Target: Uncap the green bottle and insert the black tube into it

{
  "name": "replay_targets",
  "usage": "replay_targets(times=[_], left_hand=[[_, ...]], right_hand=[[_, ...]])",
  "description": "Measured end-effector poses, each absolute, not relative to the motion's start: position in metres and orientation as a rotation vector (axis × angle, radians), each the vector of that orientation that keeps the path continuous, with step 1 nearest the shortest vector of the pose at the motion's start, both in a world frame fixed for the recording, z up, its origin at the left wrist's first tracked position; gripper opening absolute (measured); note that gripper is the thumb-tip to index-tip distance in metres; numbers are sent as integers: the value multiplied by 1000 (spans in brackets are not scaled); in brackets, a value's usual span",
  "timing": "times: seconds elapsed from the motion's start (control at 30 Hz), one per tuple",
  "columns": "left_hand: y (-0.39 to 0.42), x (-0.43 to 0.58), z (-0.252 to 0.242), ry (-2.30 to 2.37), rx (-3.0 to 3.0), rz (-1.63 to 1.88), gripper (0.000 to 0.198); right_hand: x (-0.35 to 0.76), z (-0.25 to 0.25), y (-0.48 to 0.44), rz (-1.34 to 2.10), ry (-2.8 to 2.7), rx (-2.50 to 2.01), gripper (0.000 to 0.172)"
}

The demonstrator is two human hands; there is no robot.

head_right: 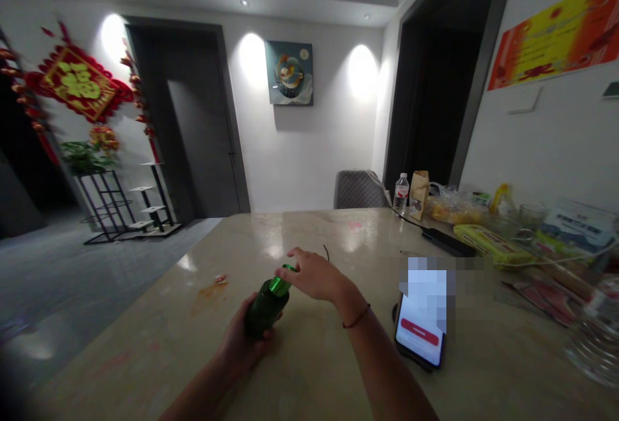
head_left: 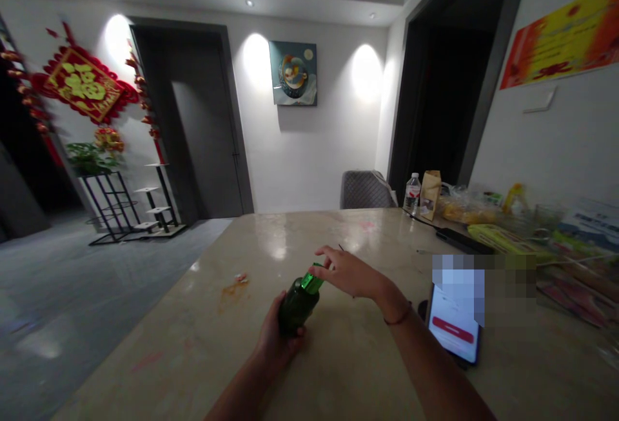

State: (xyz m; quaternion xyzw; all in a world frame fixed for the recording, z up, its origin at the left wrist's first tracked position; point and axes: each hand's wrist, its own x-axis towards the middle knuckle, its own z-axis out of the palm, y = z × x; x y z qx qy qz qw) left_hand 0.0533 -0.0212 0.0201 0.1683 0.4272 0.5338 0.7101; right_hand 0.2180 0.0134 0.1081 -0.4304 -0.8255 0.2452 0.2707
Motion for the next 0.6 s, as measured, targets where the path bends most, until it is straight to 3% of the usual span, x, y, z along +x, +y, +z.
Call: replay_targets(times=[0.33,0.6], left_hand=[[-20,52,16,978,442,1155,32],[-20,53,18,927,393,1149,33]], right_hand=[[223,113,9,591,-2349,-1003,31],[225,113,6,727,-2289,-1013,59]])
